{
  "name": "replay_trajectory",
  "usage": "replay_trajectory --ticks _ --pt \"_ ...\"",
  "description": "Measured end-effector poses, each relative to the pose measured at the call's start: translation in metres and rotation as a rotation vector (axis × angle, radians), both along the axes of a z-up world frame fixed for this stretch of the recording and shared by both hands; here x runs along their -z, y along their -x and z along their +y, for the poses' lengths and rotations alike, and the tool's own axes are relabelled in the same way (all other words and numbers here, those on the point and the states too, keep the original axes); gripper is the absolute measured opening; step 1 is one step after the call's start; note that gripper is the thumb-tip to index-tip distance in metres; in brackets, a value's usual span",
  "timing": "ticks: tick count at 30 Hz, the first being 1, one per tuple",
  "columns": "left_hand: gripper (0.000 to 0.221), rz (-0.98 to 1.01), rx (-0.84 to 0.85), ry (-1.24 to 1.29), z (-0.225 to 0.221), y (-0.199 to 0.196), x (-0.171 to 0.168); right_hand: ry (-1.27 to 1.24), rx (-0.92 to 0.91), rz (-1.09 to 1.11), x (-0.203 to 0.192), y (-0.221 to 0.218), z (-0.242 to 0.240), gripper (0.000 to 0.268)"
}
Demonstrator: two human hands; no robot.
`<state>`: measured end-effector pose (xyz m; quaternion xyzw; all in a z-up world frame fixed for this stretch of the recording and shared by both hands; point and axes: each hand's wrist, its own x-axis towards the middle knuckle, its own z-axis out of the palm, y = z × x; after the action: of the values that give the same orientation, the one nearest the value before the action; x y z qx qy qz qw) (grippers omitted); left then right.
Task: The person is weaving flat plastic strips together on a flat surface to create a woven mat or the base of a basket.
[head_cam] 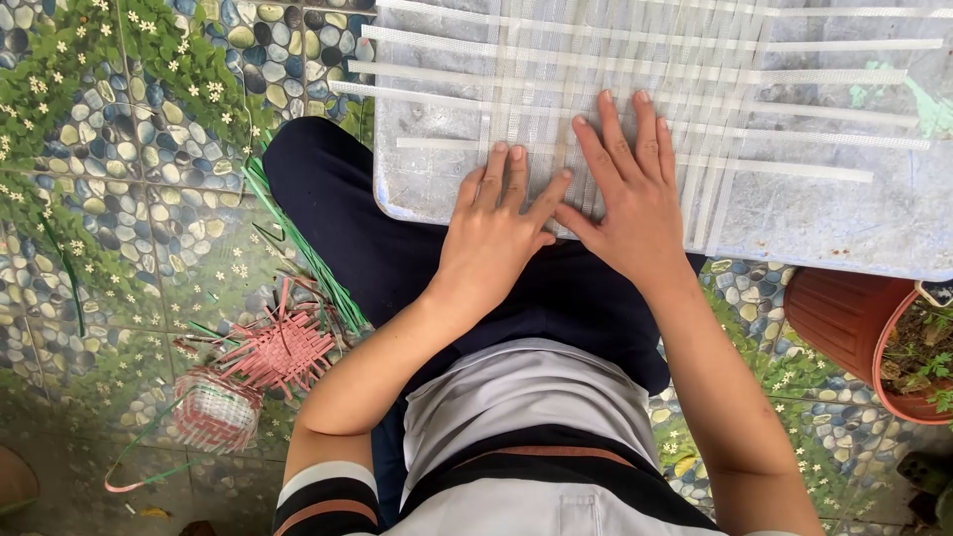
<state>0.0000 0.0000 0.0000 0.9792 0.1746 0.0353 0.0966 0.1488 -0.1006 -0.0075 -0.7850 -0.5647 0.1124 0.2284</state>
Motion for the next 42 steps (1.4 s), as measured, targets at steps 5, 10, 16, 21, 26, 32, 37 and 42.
replay_trajectory --ticks 5,10,16,21,26,32,37,42 --pt "0.058 -0.001 0.021 0.031 0.001 -0.001 -0.002 -0.019 -0.002 0.035 0.002 -0.002 -0.001 0.074" --pt "0.057 0.003 0.028 0.022 0.004 0.000 -0.003 -0.077 -0.029 0.148 -0.002 -0.006 -0.004 0.058" --pt "0.064 0.016 0.009 0.024 0.001 0.000 -0.002 -0.082 0.005 0.203 -0.001 -0.006 -0.004 0.059" --pt "0.062 0.023 0.026 -0.052 -0.001 -0.005 0.001 -0.068 -0.009 0.203 -0.003 -0.008 -0.004 0.062" --pt "0.049 0.014 0.024 -0.056 -0.003 -0.013 -0.004 -0.150 -0.044 0.115 0.020 -0.012 -0.008 0.064" --pt "0.061 0.077 0.059 -0.061 0.002 -0.015 -0.010 -0.159 0.010 0.117 0.018 -0.012 -0.005 0.061" --pt "0.064 0.130 0.057 -0.037 -0.001 -0.012 -0.011 -0.142 0.010 0.133 0.016 -0.011 -0.007 0.058" --pt "0.063 0.185 0.061 -0.069 -0.002 -0.014 -0.012 -0.159 0.009 0.163 0.021 -0.013 -0.009 0.053"
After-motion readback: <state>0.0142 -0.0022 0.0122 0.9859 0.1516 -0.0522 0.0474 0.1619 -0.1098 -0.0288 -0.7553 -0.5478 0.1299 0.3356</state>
